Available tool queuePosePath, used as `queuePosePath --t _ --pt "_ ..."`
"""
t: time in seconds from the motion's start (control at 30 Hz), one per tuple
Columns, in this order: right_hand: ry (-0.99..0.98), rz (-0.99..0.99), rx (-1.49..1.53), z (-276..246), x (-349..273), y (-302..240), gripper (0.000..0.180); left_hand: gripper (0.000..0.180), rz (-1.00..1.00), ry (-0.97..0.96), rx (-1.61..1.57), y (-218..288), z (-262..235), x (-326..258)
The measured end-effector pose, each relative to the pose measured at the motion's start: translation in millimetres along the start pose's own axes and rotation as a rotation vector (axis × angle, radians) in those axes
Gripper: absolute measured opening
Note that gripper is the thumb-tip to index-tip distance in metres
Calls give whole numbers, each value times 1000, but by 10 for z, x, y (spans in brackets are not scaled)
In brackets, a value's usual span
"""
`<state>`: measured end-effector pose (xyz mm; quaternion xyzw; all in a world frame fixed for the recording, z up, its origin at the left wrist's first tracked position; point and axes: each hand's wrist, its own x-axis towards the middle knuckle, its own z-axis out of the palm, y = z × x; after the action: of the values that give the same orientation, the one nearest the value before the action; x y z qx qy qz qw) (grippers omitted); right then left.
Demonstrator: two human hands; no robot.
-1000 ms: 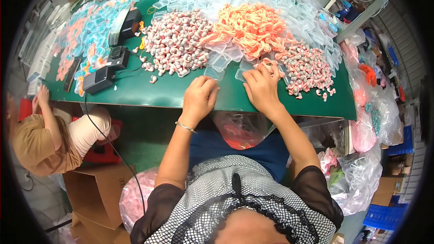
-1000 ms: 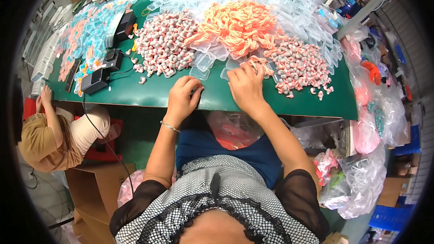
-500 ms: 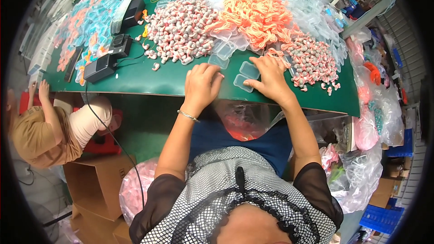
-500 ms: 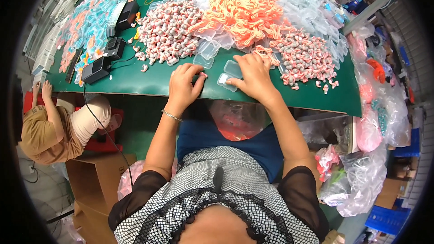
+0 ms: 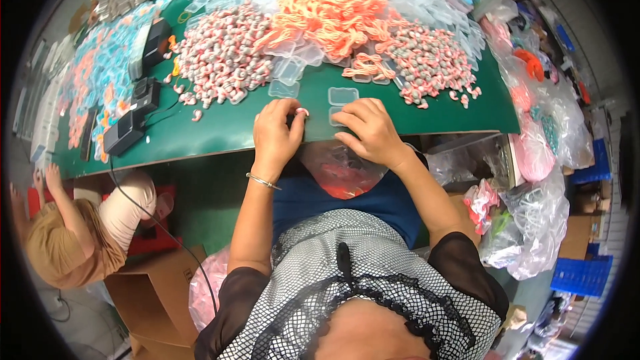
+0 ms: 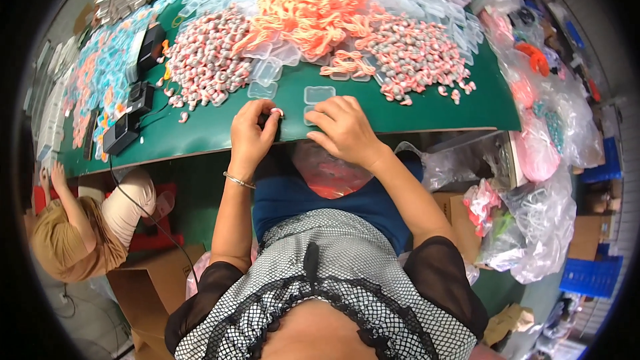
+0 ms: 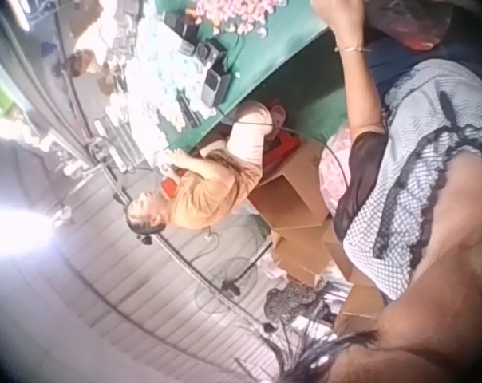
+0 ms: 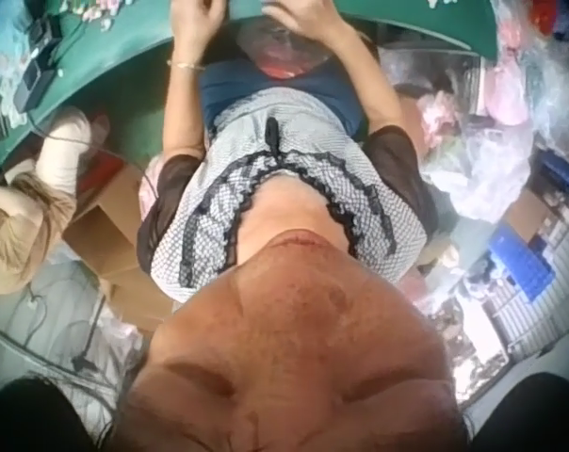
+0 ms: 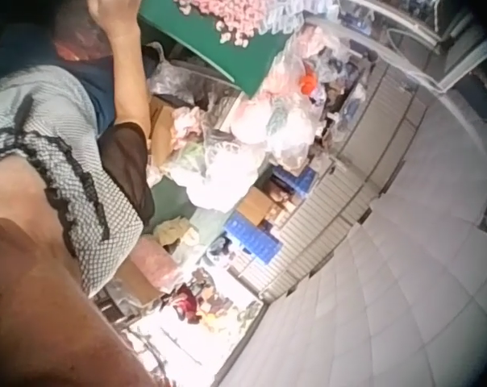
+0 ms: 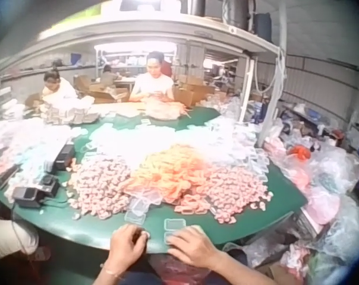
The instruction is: Sorting and packaging small silicone components and cords into plastic cases and bags.
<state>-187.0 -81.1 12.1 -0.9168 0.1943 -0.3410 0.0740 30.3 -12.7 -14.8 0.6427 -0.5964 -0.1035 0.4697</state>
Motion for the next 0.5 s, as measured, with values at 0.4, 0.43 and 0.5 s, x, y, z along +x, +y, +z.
queuePosePath --t 0.4,0.43,0.5 --pt "129 324 -566 -529 -294 552 15 13 12 -17 -150 169 141 4" --pt "130 323 -563 -513 -272 559 15 13 11 -15 -147 171 150 2" --pt "120 315 -598 -487 -239 570 16 11 39 -21 -143 163 173 -1"
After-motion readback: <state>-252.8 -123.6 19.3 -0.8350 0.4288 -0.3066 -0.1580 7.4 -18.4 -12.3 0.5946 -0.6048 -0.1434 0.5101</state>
